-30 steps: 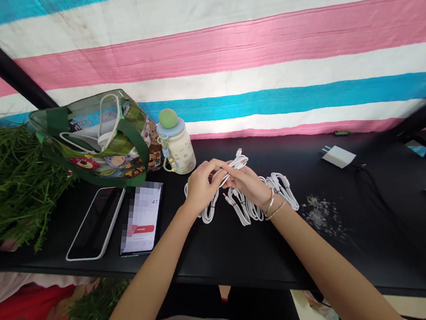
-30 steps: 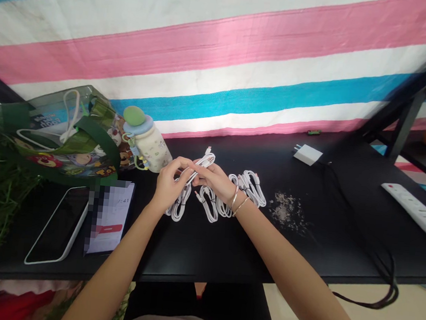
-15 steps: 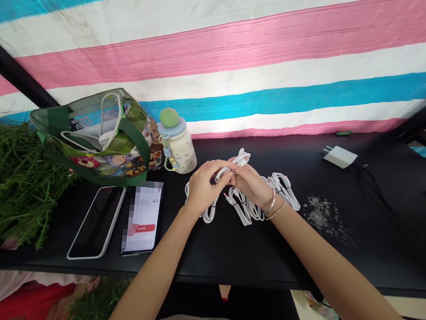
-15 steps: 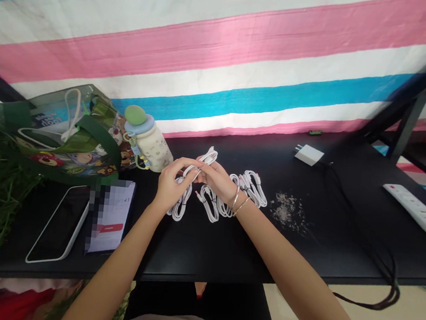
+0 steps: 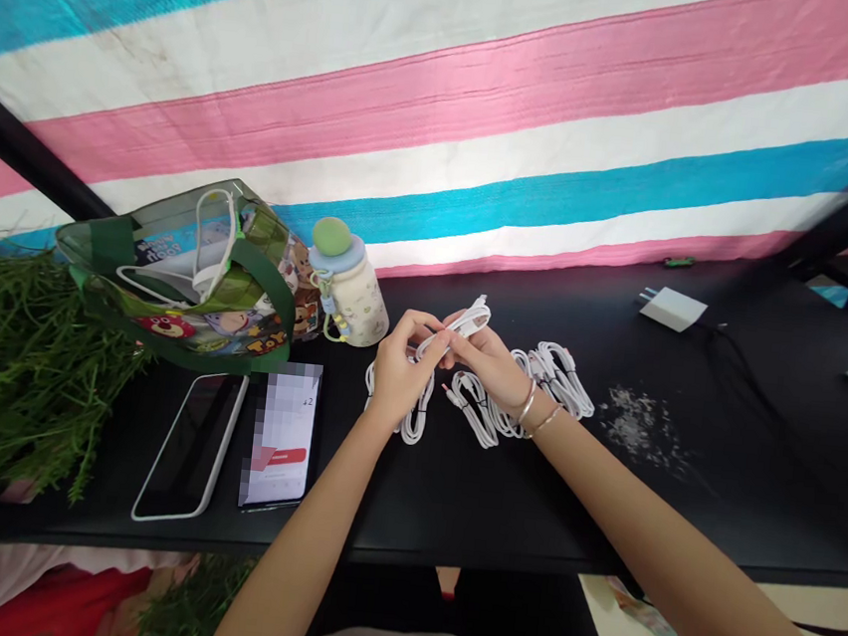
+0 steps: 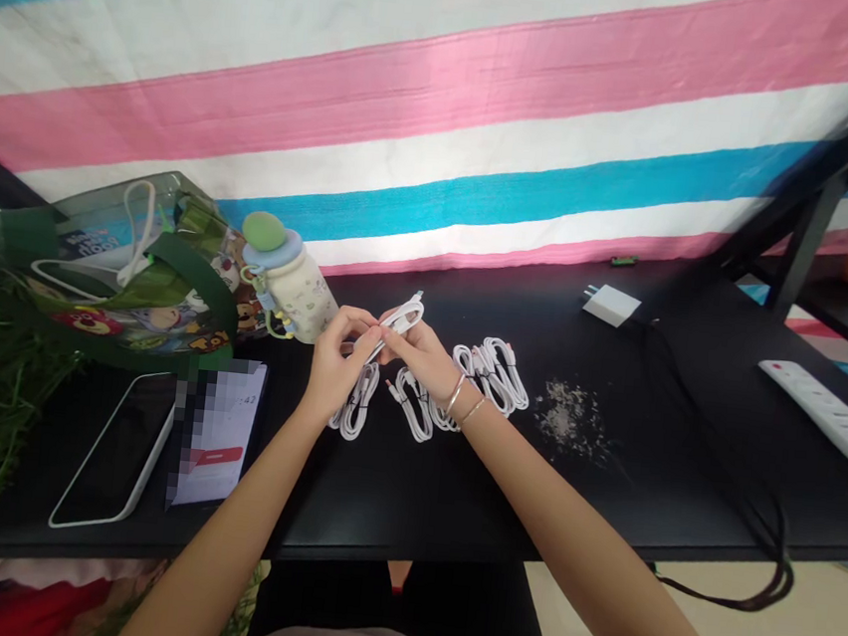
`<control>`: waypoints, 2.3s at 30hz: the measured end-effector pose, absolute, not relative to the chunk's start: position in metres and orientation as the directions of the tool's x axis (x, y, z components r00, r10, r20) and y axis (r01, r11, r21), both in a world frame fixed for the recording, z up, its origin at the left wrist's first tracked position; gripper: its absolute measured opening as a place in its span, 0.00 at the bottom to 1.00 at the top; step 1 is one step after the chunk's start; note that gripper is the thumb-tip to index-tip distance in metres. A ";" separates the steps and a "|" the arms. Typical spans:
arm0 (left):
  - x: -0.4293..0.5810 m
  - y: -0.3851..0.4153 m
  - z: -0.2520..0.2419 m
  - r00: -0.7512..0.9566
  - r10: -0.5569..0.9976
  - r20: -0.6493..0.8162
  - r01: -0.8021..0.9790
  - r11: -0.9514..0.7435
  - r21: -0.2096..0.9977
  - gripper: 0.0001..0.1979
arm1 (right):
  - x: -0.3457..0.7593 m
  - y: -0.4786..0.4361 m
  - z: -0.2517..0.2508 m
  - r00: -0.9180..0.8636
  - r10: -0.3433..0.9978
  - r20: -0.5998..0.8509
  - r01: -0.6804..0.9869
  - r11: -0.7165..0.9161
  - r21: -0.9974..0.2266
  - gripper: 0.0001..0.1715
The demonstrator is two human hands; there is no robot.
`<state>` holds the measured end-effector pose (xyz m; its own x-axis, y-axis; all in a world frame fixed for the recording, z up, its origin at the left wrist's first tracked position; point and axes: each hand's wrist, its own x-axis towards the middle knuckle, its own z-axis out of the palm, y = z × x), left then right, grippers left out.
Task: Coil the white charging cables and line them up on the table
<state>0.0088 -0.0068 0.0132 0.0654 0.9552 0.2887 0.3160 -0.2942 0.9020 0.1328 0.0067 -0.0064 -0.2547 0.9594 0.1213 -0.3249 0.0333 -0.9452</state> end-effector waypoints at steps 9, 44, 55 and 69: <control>0.008 -0.005 0.012 0.140 0.942 0.305 0.290 -0.334 0.897 0.03 | 0.132 0.006 -0.007 -0.254 0.959 0.121 -0.354 0.024 -0.935 0.27; 0.006 -0.003 0.011 0.053 0.959 0.279 0.305 -0.281 0.910 0.06 | 0.139 0.011 -0.004 0.063 0.988 0.138 -0.283 0.150 -0.947 0.31; 0.005 0.001 0.008 0.024 0.985 0.173 0.234 -0.174 0.957 0.07 | 0.141 0.008 0.004 0.052 0.972 0.229 -0.273 0.235 -0.933 0.26; 0.006 0.001 0.016 -0.051 0.999 -0.017 -0.131 0.010 0.991 0.06 | 0.140 0.010 0.003 0.014 0.993 0.120 -0.328 0.118 -0.937 0.29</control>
<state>0.0060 0.0008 0.0158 -0.0514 0.9985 -0.0169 -0.1311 0.0100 0.9913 0.1404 0.0096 0.0032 0.0138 0.9927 0.1202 -0.3285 0.1180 -0.9371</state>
